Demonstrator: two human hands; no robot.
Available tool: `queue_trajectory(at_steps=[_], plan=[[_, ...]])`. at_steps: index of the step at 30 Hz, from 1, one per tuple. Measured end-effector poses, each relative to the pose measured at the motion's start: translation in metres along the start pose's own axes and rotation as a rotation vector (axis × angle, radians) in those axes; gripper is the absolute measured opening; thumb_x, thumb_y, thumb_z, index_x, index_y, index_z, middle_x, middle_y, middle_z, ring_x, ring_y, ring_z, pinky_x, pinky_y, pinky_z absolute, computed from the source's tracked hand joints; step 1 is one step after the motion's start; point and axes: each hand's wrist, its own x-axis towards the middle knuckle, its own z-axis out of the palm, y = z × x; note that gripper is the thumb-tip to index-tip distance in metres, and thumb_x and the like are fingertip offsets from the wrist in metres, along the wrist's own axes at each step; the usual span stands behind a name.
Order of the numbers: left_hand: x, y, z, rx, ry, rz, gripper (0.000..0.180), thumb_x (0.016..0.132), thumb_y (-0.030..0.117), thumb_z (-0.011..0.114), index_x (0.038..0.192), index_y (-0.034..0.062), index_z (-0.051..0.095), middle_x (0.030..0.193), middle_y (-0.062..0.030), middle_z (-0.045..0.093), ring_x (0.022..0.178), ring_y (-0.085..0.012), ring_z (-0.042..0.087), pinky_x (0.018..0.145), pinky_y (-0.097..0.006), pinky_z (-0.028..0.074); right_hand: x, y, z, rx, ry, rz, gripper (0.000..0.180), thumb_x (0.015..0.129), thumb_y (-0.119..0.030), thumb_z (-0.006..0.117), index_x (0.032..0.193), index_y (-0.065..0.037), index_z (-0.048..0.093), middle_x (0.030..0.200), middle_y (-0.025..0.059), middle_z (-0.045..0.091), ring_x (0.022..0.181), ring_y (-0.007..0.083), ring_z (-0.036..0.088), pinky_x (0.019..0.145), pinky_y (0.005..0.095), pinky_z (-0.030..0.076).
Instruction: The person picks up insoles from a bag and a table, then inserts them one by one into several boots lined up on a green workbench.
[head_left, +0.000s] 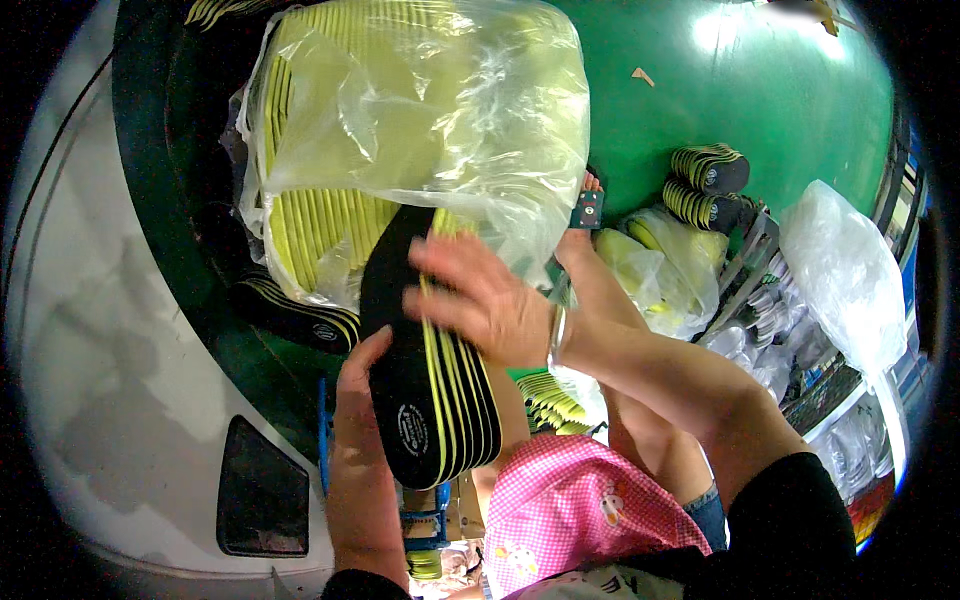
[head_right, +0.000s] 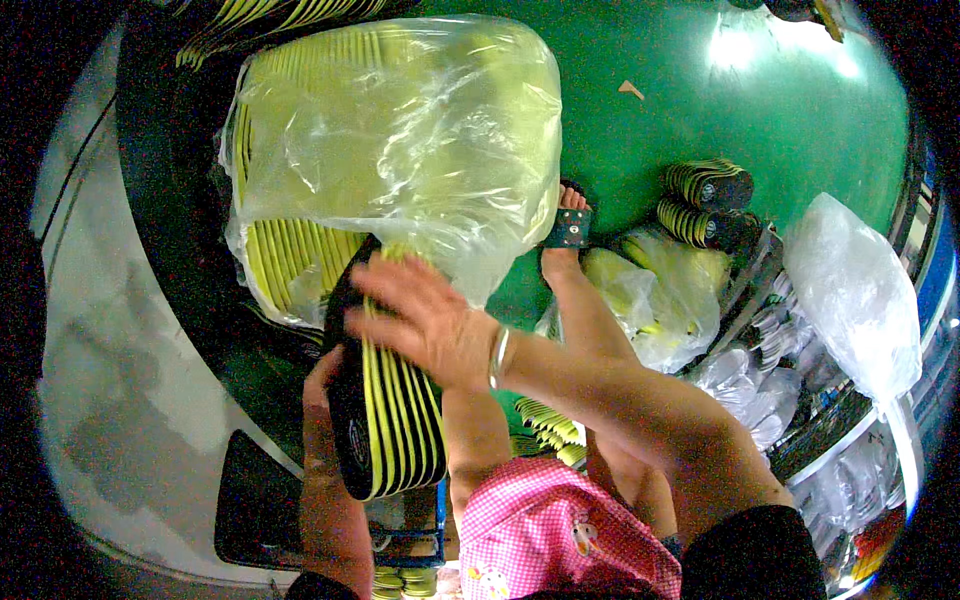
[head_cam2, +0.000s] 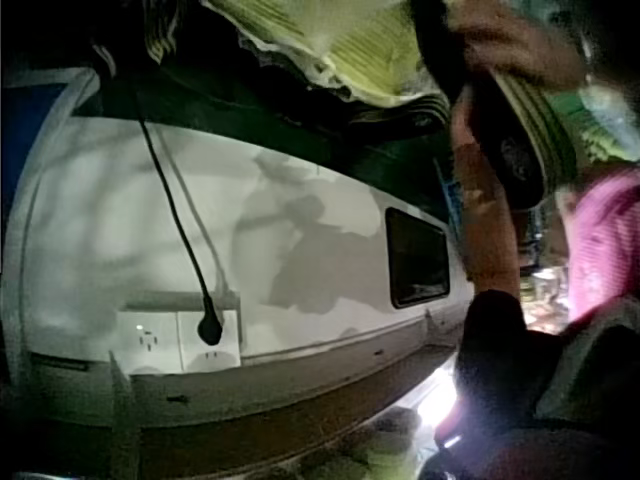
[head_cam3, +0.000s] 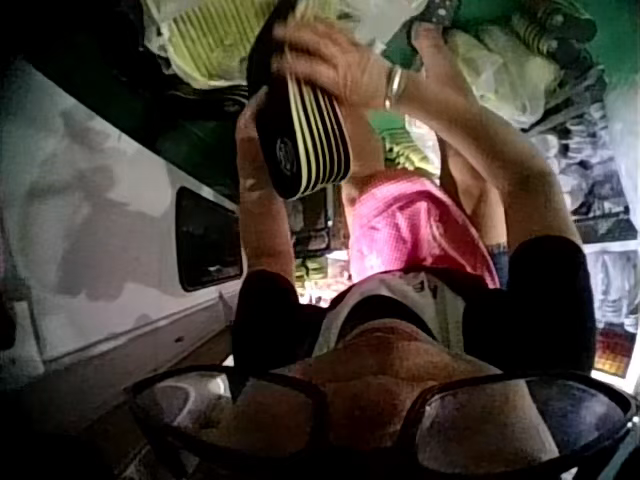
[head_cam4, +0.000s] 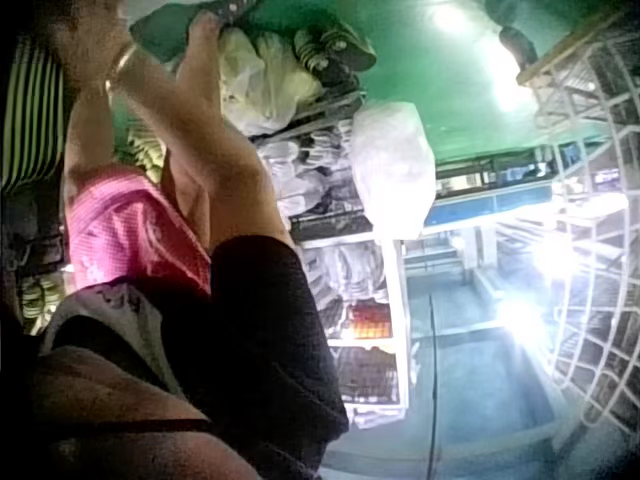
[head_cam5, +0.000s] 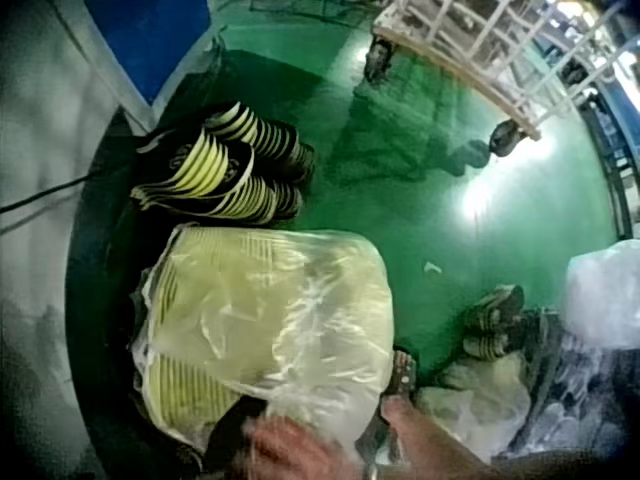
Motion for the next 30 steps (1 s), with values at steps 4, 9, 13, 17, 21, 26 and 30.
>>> queue_trajectory(at_steps=[4, 9, 13, 17, 21, 26, 30], plan=[[0.002, -0.040, -0.030, -0.170, 0.055, 0.040, 0.051, 0.065, 0.007, 0.056, 0.114, -0.0001, 0.045, 0.103, -0.0149, 0.055, 0.090, -0.0259, 0.057, 0.079, -0.036, 0.047, 0.045, 0.014, -0.014, -0.215, -0.534, 0.631, 0.033, 0.072, -0.018, 0.047, 0.101, -0.009, 0.058, 0.115, 0.0145, 0.048, 0.112, 0.0313, 0.040, 0.087, 0.0472, 0.033], [-0.012, -0.046, -0.036, -0.095, -0.126, 0.069, 0.069, 0.052, -0.001, 0.061, 0.118, 0.0008, 0.041, 0.107, -0.0148, 0.053, 0.095, -0.0283, 0.054, 0.081, -0.037, 0.045, 0.076, 0.084, -0.014, -0.713, 0.000, 0.623, 0.054, 0.070, -0.025, 0.052, 0.119, -0.006, 0.040, 0.131, 0.0246, 0.023, 0.122, 0.0366, 0.021, 0.101, 0.0409, 0.016], [-0.018, -0.057, -0.072, 0.132, 0.004, 0.135, 0.082, 0.039, 0.003, 0.067, 0.117, 0.0005, 0.042, 0.105, -0.0130, 0.053, 0.093, -0.0292, 0.052, 0.082, -0.036, 0.043, 0.080, 0.175, -0.028, -0.471, 0.063, 0.868, 0.044, 0.080, -0.038, 0.042, 0.116, -0.013, 0.048, 0.121, 0.0108, 0.044, 0.115, 0.0280, 0.037, 0.097, 0.0371, 0.027], [-0.019, -0.041, -0.112, -0.024, 0.228, 0.614, 0.063, 0.049, 0.003, 0.056, 0.111, -0.0021, 0.047, 0.101, -0.0111, 0.054, 0.088, -0.0256, 0.054, 0.078, -0.035, 0.045, 0.062, 0.179, -0.037, -0.591, -0.058, 0.838, 0.047, 0.081, -0.040, 0.040, 0.119, -0.013, 0.044, 0.126, 0.0078, 0.041, 0.117, 0.0251, 0.035, 0.097, 0.0349, 0.027], [0.019, 0.016, -0.105, -0.177, 0.318, 0.787, 0.055, 0.052, 0.005, 0.044, 0.106, -0.0052, 0.049, 0.099, -0.0113, 0.055, 0.084, -0.0282, 0.055, 0.074, -0.038, 0.047, 0.069, 0.110, -0.049, -0.496, -0.108, 0.984, 0.050, 0.082, -0.043, 0.040, 0.123, -0.013, 0.040, 0.128, 0.0064, 0.038, 0.119, 0.0233, 0.034, 0.098, 0.0345, 0.028], [0.062, 0.046, -0.098, -0.166, -0.153, 0.555, 0.067, 0.046, 0.007, 0.049, 0.112, -0.0031, 0.046, 0.101, -0.0143, 0.055, 0.088, -0.0319, 0.055, 0.078, -0.039, 0.046, 0.080, 0.144, -0.035, 0.141, 0.362, 0.966, 0.045, 0.078, -0.039, 0.046, 0.112, -0.009, 0.051, 0.118, 0.0123, 0.047, 0.108, 0.0243, 0.045, 0.087, 0.0342, 0.037], [0.056, 0.038, -0.071, -0.042, -0.076, 0.550, 0.074, 0.042, 0.008, 0.050, 0.115, -0.0035, 0.043, 0.101, -0.0143, 0.055, 0.089, -0.0314, 0.055, 0.078, -0.038, 0.047, 0.099, 0.154, -0.043, -0.323, 0.302, 0.953, 0.041, 0.078, -0.037, 0.048, 0.109, -0.009, 0.051, 0.116, 0.0117, 0.049, 0.105, 0.0240, 0.047, 0.086, 0.0341, 0.039]])
